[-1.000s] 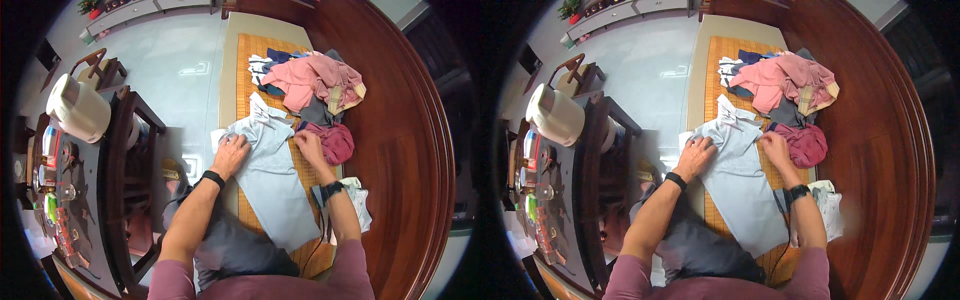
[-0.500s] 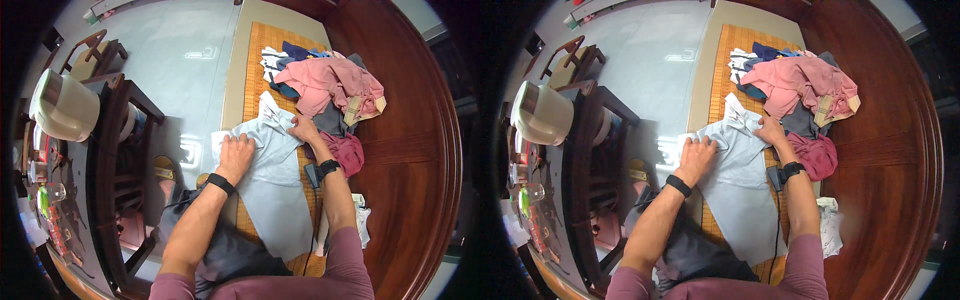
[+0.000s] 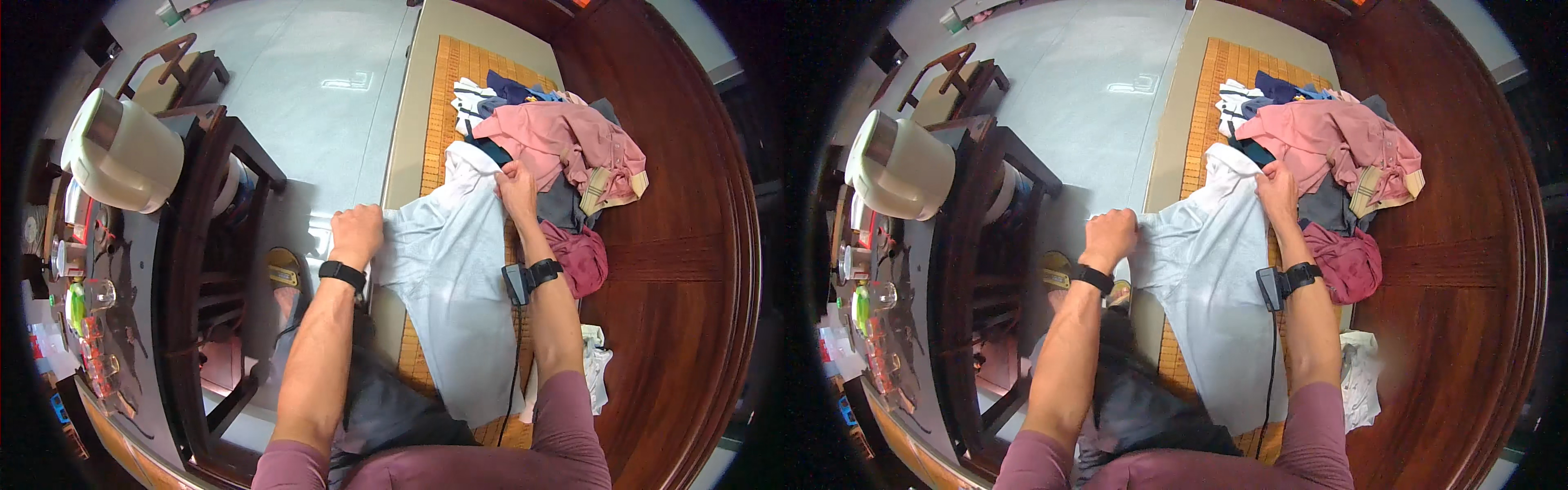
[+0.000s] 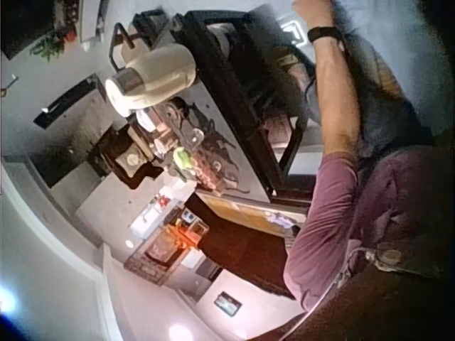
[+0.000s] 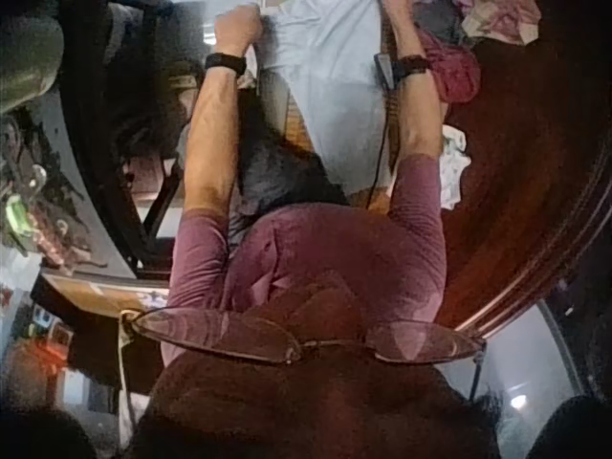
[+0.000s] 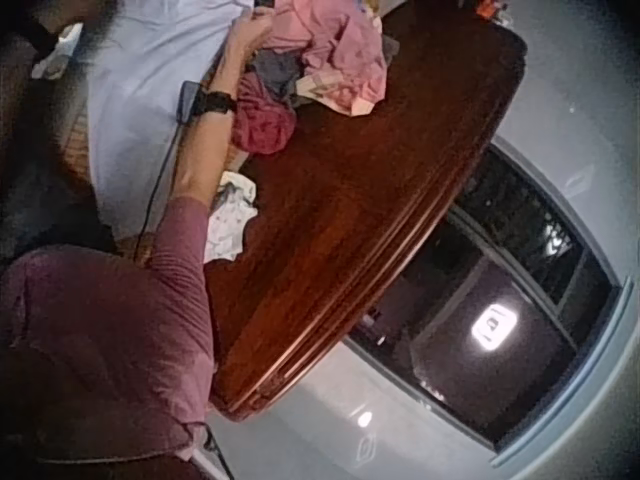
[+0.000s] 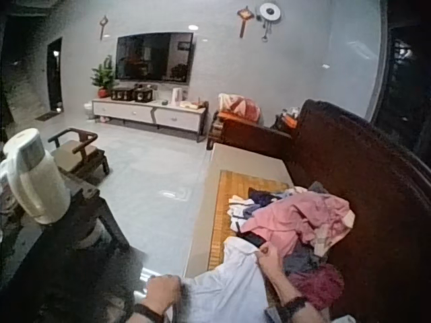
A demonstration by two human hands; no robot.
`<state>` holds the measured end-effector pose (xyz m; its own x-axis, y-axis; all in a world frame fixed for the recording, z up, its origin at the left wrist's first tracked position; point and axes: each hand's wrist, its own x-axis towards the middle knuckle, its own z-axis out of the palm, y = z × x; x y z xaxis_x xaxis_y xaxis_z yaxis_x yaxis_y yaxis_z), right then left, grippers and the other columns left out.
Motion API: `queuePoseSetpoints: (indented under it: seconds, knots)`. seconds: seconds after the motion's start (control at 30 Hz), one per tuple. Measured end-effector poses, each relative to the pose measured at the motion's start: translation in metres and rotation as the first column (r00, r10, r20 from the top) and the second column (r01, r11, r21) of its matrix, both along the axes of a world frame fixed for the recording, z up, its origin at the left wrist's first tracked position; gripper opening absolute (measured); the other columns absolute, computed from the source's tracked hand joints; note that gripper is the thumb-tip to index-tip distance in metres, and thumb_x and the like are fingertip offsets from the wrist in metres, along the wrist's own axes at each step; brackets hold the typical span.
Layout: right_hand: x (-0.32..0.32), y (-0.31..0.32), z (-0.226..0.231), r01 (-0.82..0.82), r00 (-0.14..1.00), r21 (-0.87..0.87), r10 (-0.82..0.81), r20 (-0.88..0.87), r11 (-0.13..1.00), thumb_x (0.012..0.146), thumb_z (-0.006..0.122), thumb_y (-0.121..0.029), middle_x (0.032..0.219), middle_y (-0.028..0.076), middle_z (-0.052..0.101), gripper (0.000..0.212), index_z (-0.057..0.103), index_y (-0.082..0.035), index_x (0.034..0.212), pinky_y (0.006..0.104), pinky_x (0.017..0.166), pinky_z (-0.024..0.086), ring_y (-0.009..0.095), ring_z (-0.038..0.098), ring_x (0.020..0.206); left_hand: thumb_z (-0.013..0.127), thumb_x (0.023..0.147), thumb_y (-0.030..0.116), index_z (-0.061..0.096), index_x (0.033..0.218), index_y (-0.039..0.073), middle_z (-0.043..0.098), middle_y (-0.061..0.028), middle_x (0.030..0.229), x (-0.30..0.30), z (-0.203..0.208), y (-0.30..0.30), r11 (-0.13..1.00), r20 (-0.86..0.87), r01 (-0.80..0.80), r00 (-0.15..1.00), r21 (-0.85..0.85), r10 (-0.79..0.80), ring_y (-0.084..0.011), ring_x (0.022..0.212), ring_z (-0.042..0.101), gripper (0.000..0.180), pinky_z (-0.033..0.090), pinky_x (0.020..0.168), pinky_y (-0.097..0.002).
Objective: Folding a white polo shirt and a maroon t-shirt on a bed.
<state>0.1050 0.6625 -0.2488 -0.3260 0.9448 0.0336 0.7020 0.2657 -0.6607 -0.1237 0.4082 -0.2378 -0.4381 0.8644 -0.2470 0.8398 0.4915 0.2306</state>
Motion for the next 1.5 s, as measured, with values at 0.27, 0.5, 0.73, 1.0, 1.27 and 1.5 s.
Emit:
queuePoseSetpoints:
  seconds: [0.27, 0.5, 0.73, 1.0, 1.27, 1.5]
  knots:
    - [-0.011, -0.033, -0.013, -0.265, 0.964, 0.344, 0.25, 0.088, 0.901, 0.09, 0.064, -0.004, 0.115, 0.02, 0.065, 0.024, 0.066, -0.003, 0.114, 0.0493, 0.092, 0.051, 0.042, 0.065, 0.107, 0.067, 0.093, 0.017, 0.072, 0.112, 0.011, 0.072, -0.012, 0.109, -0.032, -0.013, -0.021, 0.961, -0.008, -0.089, 0.996, 0.263, 0.094, -0.0347, 0.102, 0.073, 0.021, 0.056, 0.087, -0.0509]
    - [-0.051, -0.074, -0.005, -0.564, 0.818, 0.124, 0.531, 0.223, 0.816, 0.091, 0.065, -0.006, 0.11, 0.019, 0.068, 0.019, 0.071, -0.004, 0.109, 0.0499, 0.091, 0.054, 0.042, 0.067, 0.105, 0.074, 0.09, 0.026, 0.075, 0.113, 0.011, 0.076, -0.0124, 0.111, -0.027, -0.017, -0.021, 0.992, 0.136, 0.122, 0.983, 0.031, -0.125, -0.0341, 0.107, 0.071, 0.028, 0.054, 0.094, -0.0503]
    - [-0.047, -0.06, -0.02, -0.356, 0.934, 0.326, 0.331, 0.132, 0.876, 0.09, 0.065, -0.002, 0.115, 0.02, 0.066, 0.023, 0.069, -0.002, 0.113, 0.0511, 0.089, 0.054, 0.044, 0.066, 0.106, 0.071, 0.088, 0.018, 0.071, 0.119, 0.012, 0.076, -0.014, 0.113, -0.037, -0.015, -0.016, 0.987, 0.263, -0.116, 0.961, 0.115, 0.083, -0.0353, 0.109, 0.071, 0.032, 0.055, 0.092, -0.0501]
    - [-0.034, -0.113, -0.025, -0.488, 0.857, 0.514, 0.5, 0.127, 0.706, 0.088, 0.074, -0.01, 0.124, 0.018, 0.062, 0.032, 0.066, -0.002, 0.118, 0.0471, 0.098, 0.048, 0.038, 0.062, 0.114, 0.074, 0.087, 0.027, 0.073, 0.115, 0.003, 0.076, -0.0167, 0.11, -0.034, -0.055, -0.007, 0.961, 0.573, -0.211, 0.816, 0.177, 0.073, -0.0303, 0.099, 0.074, 0.036, 0.057, 0.091, -0.0417]
    - [-0.016, -0.226, -0.008, -0.608, 0.777, 0.411, 0.616, 0.131, 0.679, 0.083, 0.082, -0.021, 0.121, 0.015, 0.061, 0.041, 0.066, -0.005, 0.117, 0.0453, 0.095, 0.044, 0.033, 0.059, 0.112, 0.078, 0.079, 0.023, 0.076, 0.1, 0.004, 0.078, -0.0157, 0.095, -0.064, -0.064, -0.021, 0.966, 0.65, -0.228, 0.753, 0.12, 0.097, -0.0298, 0.089, 0.076, 0.028, 0.059, 0.082, -0.0413]
    - [0.0, -0.257, -0.036, -0.569, 0.822, 0.301, 0.546, 0.163, 0.766, 0.081, 0.08, -0.006, 0.11, 0.011, 0.061, 0.032, 0.068, -0.006, 0.11, 0.0415, 0.085, 0.047, 0.03, 0.06, 0.101, 0.077, 0.087, 0.029, 0.071, 0.125, 0.0, 0.075, -0.0172, 0.105, -0.041, -0.066, -0.016, 0.957, 0.698, -0.23, 0.715, 0.178, 0.042, -0.0279, 0.095, 0.072, 0.049, 0.056, 0.087, -0.0379]
